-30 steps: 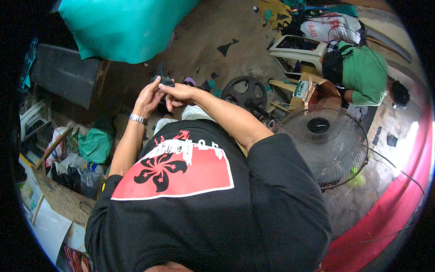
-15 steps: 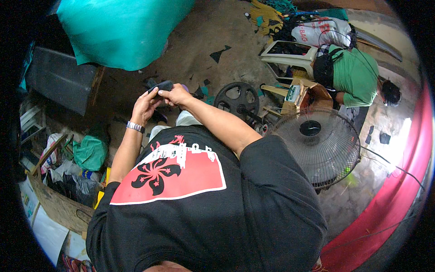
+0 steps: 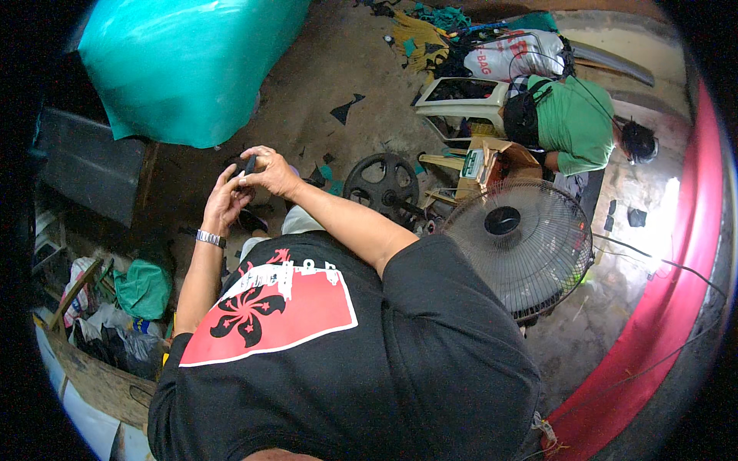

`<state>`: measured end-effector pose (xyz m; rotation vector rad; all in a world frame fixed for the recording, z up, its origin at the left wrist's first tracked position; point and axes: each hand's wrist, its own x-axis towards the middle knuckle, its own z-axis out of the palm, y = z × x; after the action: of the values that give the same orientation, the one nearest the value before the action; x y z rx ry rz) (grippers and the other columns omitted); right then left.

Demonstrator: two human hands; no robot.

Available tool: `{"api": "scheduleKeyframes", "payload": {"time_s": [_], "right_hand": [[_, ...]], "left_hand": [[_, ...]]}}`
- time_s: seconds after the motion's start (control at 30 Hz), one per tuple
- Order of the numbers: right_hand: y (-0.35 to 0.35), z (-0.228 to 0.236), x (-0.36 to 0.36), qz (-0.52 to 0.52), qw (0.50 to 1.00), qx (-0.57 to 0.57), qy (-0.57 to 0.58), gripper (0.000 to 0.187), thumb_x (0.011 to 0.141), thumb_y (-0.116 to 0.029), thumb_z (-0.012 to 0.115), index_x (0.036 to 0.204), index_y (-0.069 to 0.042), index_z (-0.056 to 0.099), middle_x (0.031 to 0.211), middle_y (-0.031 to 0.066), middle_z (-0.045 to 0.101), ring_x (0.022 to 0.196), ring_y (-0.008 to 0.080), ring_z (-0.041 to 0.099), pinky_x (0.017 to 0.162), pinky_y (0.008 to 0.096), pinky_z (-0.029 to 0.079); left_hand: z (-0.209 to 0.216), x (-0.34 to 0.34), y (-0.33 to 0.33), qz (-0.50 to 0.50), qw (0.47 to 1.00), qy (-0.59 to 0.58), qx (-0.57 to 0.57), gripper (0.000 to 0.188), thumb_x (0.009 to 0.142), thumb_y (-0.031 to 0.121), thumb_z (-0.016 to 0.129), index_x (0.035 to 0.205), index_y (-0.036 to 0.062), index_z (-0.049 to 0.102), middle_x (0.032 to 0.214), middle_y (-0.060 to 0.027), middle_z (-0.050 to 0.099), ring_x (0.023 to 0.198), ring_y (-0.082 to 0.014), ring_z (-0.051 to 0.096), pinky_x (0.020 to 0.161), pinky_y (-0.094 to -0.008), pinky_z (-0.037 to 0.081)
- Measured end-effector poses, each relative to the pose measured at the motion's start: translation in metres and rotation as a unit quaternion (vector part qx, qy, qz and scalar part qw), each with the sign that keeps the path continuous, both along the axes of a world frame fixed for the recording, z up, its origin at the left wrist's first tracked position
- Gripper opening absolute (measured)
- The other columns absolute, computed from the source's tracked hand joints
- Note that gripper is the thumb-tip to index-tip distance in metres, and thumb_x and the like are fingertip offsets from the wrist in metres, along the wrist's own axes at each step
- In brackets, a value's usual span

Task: The person applies a yellow paste from a small tub onto a large teal sheet on a workbench, spreading it evenly with their hands. They then wipe the workbench surface and rub their hands together.

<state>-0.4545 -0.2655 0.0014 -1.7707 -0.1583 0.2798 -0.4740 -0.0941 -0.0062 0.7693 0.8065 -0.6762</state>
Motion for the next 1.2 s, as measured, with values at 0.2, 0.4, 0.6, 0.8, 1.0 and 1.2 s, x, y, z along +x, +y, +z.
{"api": "scheduleKeyframes", "payload": {"time_s": [0.2, 0.4, 0.6, 0.8, 1.0, 1.2], "right_hand": [[0.018, -0.005, 0.003, -0.076, 0.970, 0.100, 0.209, 0.019, 0.074, -0.016, 0.077, 0.085, -0.003, 0.070, 0.082, 0.0062, 0.067, 0.079, 0.0140, 0.061, 0.074, 0.0291, 0.049], [0.017, -0.010, 0.010, -0.047, 0.986, -0.075, 0.140, 0.019, 0.079, -0.016, 0.068, 0.083, 0.002, 0.065, 0.068, 0.0163, 0.061, 0.063, 0.0170, 0.058, 0.061, 0.0343, 0.045], [0.022, -0.008, 0.013, -0.057, 0.993, -0.038, 0.096, 0.017, 0.072, -0.011, 0.071, 0.082, 0.001, 0.065, 0.073, 0.0147, 0.065, 0.068, 0.0180, 0.062, 0.062, 0.0323, 0.047], [0.021, -0.005, 0.023, -0.111, 0.987, 0.009, 0.118, 0.068, 0.061, 0.001, 0.076, 0.124, -0.008, 0.053, 0.071, 0.0005, 0.055, 0.059, 0.0100, 0.048, 0.058, 0.0298, 0.046], [0.002, 0.010, 0.054, 0.100, 0.993, -0.038, 0.050, 0.076, 0.070, -0.016, 0.080, 0.138, -0.011, 0.046, 0.121, 0.0131, 0.056, 0.111, 0.0172, 0.053, 0.089, 0.0346, 0.048], [-0.010, 0.013, 0.067, 0.250, 0.951, -0.068, 0.170, 0.019, 0.070, 0.000, 0.069, 0.089, -0.003, 0.072, 0.080, 0.0044, 0.070, 0.076, 0.0135, 0.063, 0.076, 0.0298, 0.051]], "left_hand": [[0.002, 0.006, 0.006, -0.089, 0.994, -0.055, 0.033, 0.022, 0.096, 0.017, 0.056, 0.113, 0.0040, 0.058, 0.092, -0.0035, 0.062, 0.073, -0.0123, 0.062, 0.065, -0.0289, 0.057], [-0.001, 0.000, 0.009, -0.104, 0.985, -0.112, 0.082, 0.029, 0.094, 0.022, 0.062, 0.113, 0.0004, 0.061, 0.089, -0.0019, 0.065, 0.072, -0.0078, 0.062, 0.066, -0.0211, 0.052], [-0.001, 0.003, 0.012, -0.140, 0.961, -0.157, 0.179, 0.023, 0.091, 0.018, 0.065, 0.102, -0.0017, 0.066, 0.082, -0.0016, 0.066, 0.067, -0.0065, 0.060, 0.062, -0.0187, 0.048], [-0.001, -0.001, 0.007, -0.137, 0.945, -0.196, 0.225, 0.024, 0.090, 0.020, 0.066, 0.103, 0.0004, 0.067, 0.085, -0.0001, 0.066, 0.066, -0.0065, 0.058, 0.062, -0.0205, 0.045], [-0.007, -0.004, 0.022, -0.193, 0.734, -0.397, 0.516, 0.024, 0.084, 0.023, 0.069, 0.097, 0.0038, 0.070, 0.080, -0.0076, 0.068, 0.070, -0.0192, 0.063, 0.070, -0.0286, 0.048], [0.010, -0.007, 0.017, -0.192, 0.878, -0.323, 0.296, 0.031, 0.088, 0.018, 0.067, 0.116, 0.0027, 0.065, 0.104, -0.0087, 0.068, 0.089, -0.0169, 0.065, 0.079, -0.0271, 0.050]]}}
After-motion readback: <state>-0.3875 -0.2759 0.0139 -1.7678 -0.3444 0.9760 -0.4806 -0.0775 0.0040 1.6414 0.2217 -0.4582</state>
